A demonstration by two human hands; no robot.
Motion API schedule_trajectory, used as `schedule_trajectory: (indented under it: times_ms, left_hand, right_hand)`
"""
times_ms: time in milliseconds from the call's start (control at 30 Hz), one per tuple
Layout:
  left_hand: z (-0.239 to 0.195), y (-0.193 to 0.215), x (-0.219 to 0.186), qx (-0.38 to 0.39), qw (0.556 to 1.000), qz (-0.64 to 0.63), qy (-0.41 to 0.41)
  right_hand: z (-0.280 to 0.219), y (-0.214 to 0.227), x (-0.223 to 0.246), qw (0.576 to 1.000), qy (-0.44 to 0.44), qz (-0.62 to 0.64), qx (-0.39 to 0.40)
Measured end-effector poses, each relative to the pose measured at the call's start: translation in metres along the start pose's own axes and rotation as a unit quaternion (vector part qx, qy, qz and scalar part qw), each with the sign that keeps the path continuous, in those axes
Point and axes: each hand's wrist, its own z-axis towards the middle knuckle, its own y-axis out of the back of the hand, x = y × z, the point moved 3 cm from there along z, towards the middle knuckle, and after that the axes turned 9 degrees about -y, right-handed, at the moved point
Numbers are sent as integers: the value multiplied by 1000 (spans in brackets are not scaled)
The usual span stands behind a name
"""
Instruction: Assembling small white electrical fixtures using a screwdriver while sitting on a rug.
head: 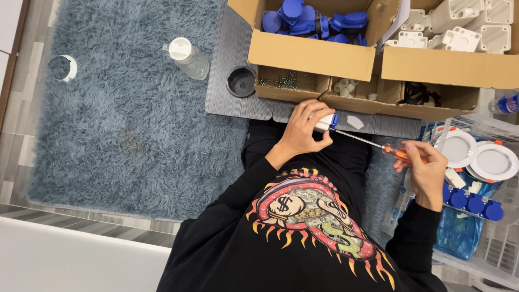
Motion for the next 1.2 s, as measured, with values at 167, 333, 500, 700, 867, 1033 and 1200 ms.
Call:
schedule_trajectory:
  times_ms: [167, 333, 500, 700, 867, 1033, 1200]
  left_hand:
    - [1, -1, 0, -9, 1000, 2, -4]
    - [1, -1, -1, -9, 1000, 4, -3]
    - [0, -1, 0, -12, 1000, 5, -5]
    - [-3, -4, 2, -5, 1000, 2, -1]
    - [-2, -3, 2, -7, 1000, -1, -4]
    - [-2, -2, 2, -5, 1000, 4, -2]
    - [-2, -3, 3, -7, 1000, 2, -7]
  right_hand:
    - [0, 7, 1, 999, 32, 34, 11]
    - [3, 12, -4, 996, 58, 60, 31]
    - [-1, -3, 7, 999, -9, -31, 4]
    - [-1, 4, 2, 1000, 18, 8, 3]
    - [-1, 14, -6, 999, 31, 42, 14]
    - [-2, 4, 1, 998, 40, 23, 35]
    - [1, 1, -3, 1000, 3, 1, 11]
